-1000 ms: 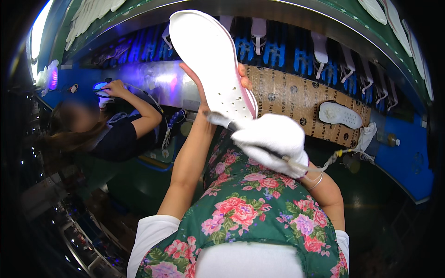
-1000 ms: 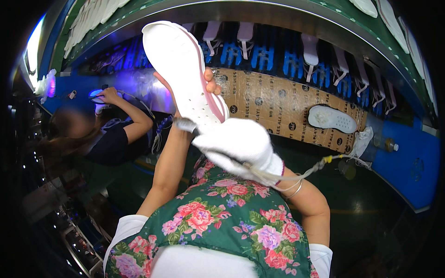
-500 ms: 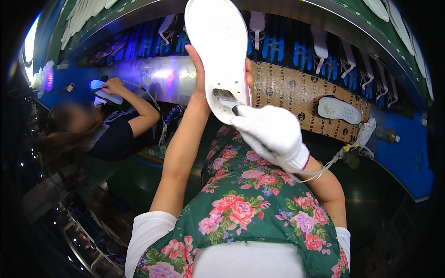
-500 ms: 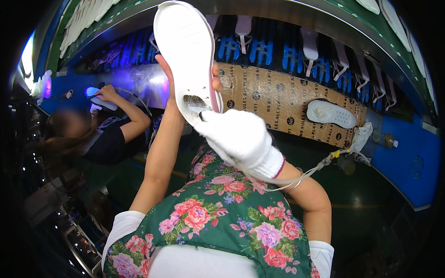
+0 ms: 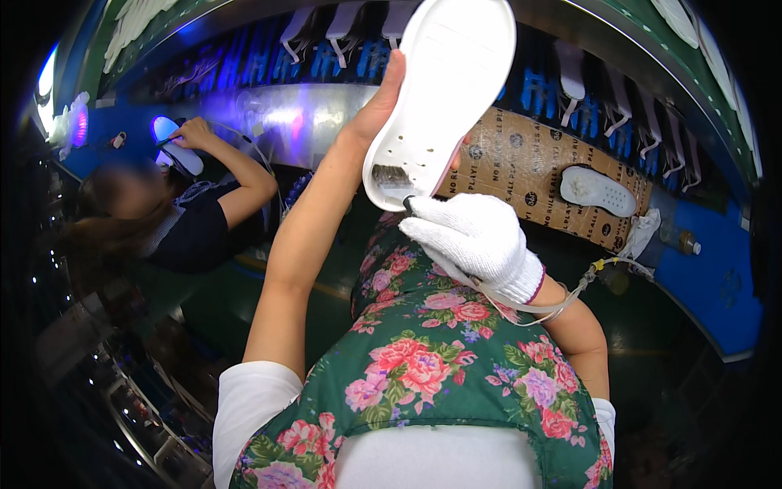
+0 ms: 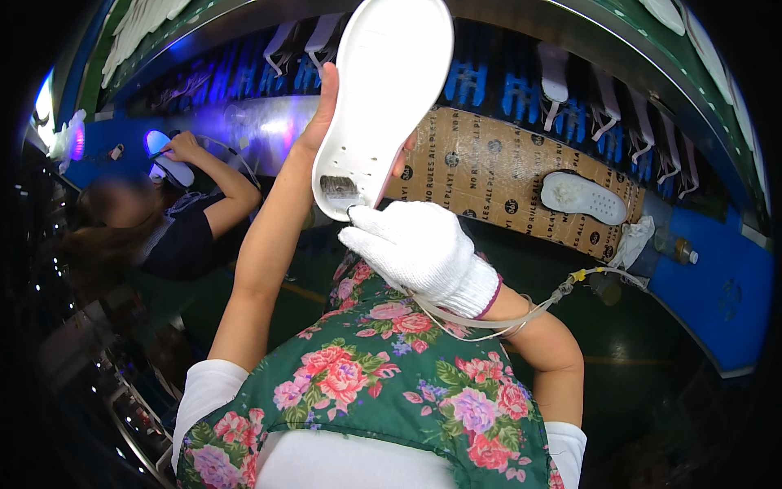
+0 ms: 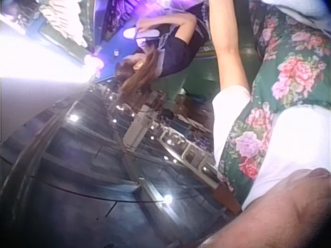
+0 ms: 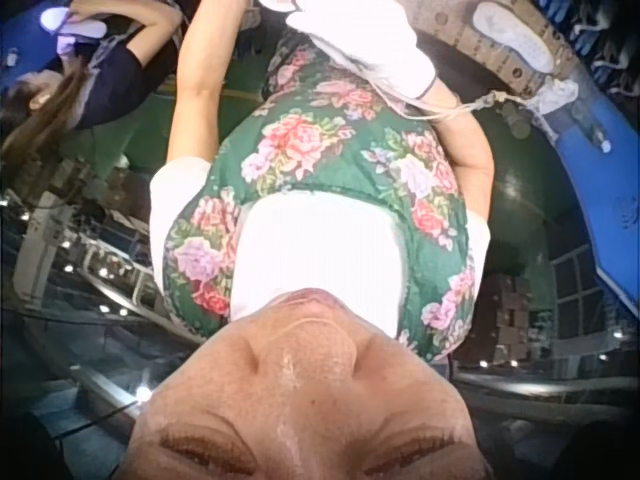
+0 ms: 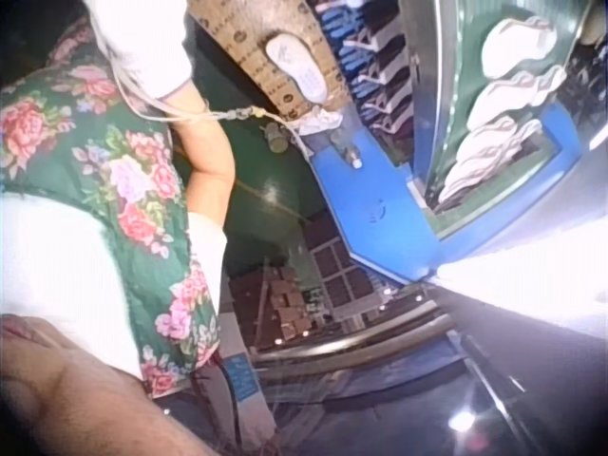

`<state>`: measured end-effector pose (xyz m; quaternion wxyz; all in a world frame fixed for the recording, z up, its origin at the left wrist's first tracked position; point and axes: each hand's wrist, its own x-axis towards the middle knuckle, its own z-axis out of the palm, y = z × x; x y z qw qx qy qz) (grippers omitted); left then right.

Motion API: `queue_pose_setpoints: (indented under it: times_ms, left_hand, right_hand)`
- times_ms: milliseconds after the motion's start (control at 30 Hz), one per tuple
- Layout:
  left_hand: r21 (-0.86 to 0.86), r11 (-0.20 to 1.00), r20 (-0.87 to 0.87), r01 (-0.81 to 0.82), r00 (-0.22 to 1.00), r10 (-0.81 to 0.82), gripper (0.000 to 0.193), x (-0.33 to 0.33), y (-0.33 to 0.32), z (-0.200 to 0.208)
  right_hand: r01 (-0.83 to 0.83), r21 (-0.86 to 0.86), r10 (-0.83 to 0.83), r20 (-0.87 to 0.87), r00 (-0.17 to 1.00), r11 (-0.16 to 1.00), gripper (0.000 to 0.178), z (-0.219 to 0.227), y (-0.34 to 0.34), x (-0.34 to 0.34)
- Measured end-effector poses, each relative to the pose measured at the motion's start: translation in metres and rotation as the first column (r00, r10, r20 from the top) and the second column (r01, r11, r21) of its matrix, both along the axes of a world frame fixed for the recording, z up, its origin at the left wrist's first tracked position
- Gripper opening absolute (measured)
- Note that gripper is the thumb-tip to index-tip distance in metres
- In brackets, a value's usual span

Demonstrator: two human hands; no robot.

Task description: The person takes shoe soles from an overhead conveyor rack and applies adhesive across them using a brush applicator tool.

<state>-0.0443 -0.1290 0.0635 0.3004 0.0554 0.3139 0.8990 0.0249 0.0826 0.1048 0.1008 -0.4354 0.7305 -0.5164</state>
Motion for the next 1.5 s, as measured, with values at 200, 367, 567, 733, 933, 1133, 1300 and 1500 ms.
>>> queue_pose_setpoints:
  times_ms: [200, 367, 567, 733, 933, 1133, 1300, 1500]
  left_hand:
    - [-0.218, 0.975, 0.020, 0.045, 0.999, -0.042, 0.091, 0.000, 0.002, 0.012]
    - [-0.673, 0.734, -0.007, 0.088, 0.992, -0.125, 0.085, -0.007, 0.012, 0.022]
    - [-0.906, 0.358, 0.084, 0.226, 0.925, -0.370, 0.100, -0.023, 0.010, 0.015]
    - [-0.955, 0.246, 0.011, 0.164, 0.850, -0.526, 0.115, -0.029, 0.017, 0.022]
    - [-0.990, 0.121, -0.024, 0.069, 0.771, -0.636, 0.109, -0.041, 0.020, -0.013]
    - [-0.941, 0.032, 0.228, 0.337, 0.700, -0.676, 0.107, -0.048, 0.030, 0.049]
    - [-0.942, 0.133, 0.152, 0.309, 0.744, -0.651, 0.109, -0.048, 0.021, 0.016]
    - [-0.947, 0.151, 0.169, 0.283, 0.841, -0.514, 0.106, -0.041, 0.016, 0.053]
  right_hand:
    - [-0.065, -0.296, 0.075, 0.025, 0.997, 0.953, 0.026, 0.011, 0.005, -0.009]
    - [-0.020, -0.136, -0.019, -0.280, 0.960, 0.991, 0.041, -0.004, 0.004, -0.008]
    - [-0.066, -0.193, 0.101, 0.179, 0.979, 0.979, 0.020, 0.011, -0.001, -0.016]
    - [0.139, -0.113, -0.124, 0.129, 0.984, 0.984, 0.023, 0.005, 0.004, -0.017]
    - [0.041, -0.163, 0.020, 0.358, 0.933, 0.986, 0.022, 0.005, 0.004, -0.015]
    - [0.088, -0.084, -0.062, 0.273, 0.960, 0.993, 0.017, 0.004, 0.017, -0.024]
    - [0.123, -0.135, -0.028, 0.556, 0.831, 0.983, 0.018, 0.008, 0.014, -0.017]
    - [0.120, -0.148, -0.080, 0.250, 0.965, 0.982, 0.017, 0.013, 0.009, -0.016]
